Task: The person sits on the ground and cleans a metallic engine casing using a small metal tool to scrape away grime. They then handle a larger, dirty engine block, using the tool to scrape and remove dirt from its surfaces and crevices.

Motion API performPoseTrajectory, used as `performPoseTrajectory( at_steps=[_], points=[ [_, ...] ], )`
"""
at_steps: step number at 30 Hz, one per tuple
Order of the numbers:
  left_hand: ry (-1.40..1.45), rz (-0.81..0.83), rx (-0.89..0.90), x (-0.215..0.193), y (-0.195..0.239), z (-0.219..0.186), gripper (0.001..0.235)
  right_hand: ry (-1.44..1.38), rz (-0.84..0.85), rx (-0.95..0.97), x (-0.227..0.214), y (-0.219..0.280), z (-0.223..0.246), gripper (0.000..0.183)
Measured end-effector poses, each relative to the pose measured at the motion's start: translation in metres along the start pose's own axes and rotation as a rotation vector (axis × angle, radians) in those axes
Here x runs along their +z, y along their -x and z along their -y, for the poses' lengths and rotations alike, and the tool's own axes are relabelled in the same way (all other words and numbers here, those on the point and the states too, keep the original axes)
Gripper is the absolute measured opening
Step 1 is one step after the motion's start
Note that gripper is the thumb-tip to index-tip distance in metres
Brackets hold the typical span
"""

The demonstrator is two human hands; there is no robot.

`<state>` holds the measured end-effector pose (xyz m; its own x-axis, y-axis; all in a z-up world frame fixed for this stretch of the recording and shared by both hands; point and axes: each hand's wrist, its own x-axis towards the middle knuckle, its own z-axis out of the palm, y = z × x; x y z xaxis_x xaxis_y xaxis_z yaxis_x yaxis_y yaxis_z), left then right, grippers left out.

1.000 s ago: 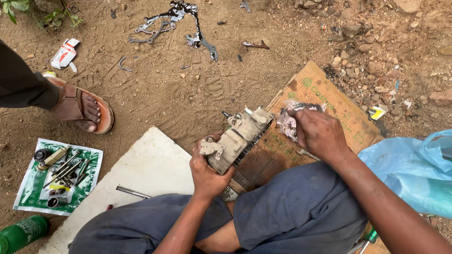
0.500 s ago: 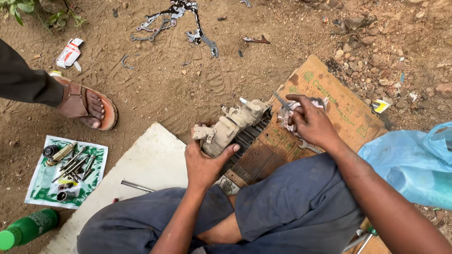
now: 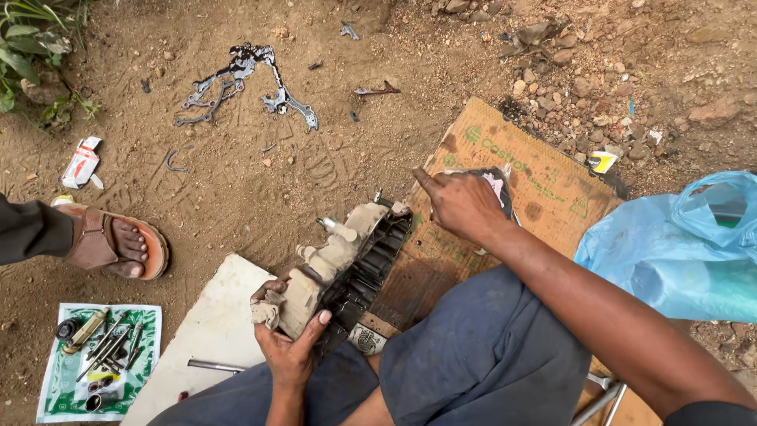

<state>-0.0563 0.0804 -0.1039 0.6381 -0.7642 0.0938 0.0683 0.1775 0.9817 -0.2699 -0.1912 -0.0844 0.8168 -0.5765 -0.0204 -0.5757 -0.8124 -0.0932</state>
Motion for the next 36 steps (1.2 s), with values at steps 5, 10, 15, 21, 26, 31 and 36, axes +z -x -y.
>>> performPoseTrajectory(
  at_steps=[5,10,15,21,26,31,36],
  points=[
    [-0.045,0.003,0.009,0.002,0.000,-0.002,0.073,-0.009,-0.026,-0.053,-0.001,0.003,-0.003,0.075],
    [0.043,0.023,-0.009,0.011,-0.013,-0.003,0.074,-0.019,0.291,0.174,-0.018,0.003,-0.004,0.066],
    [-0.028,0.074,0.000,0.031,-0.025,-0.018,0.069,-0.221,-0.164,0.311,-0.028,0.004,-0.019,0.044],
    [-0.419,0.182,-0.076,0.053,-0.053,-0.059,0.071,-0.446,-0.180,0.264,-0.019,0.024,-0.020,0.035],
    [-0.679,0.569,0.099,0.043,-0.090,-0.079,0.081,-0.679,-0.314,0.443,-0.031,0.027,-0.034,0.030],
    [-0.687,0.674,0.152,0.041,-0.123,-0.063,0.088,-0.583,-0.217,0.394,-0.031,0.025,-0.021,0.029],
    [-0.752,0.820,0.256,0.041,-0.138,-0.063,0.081,-0.774,-0.120,0.406,-0.023,0.018,-0.017,0.026]
  ],
)
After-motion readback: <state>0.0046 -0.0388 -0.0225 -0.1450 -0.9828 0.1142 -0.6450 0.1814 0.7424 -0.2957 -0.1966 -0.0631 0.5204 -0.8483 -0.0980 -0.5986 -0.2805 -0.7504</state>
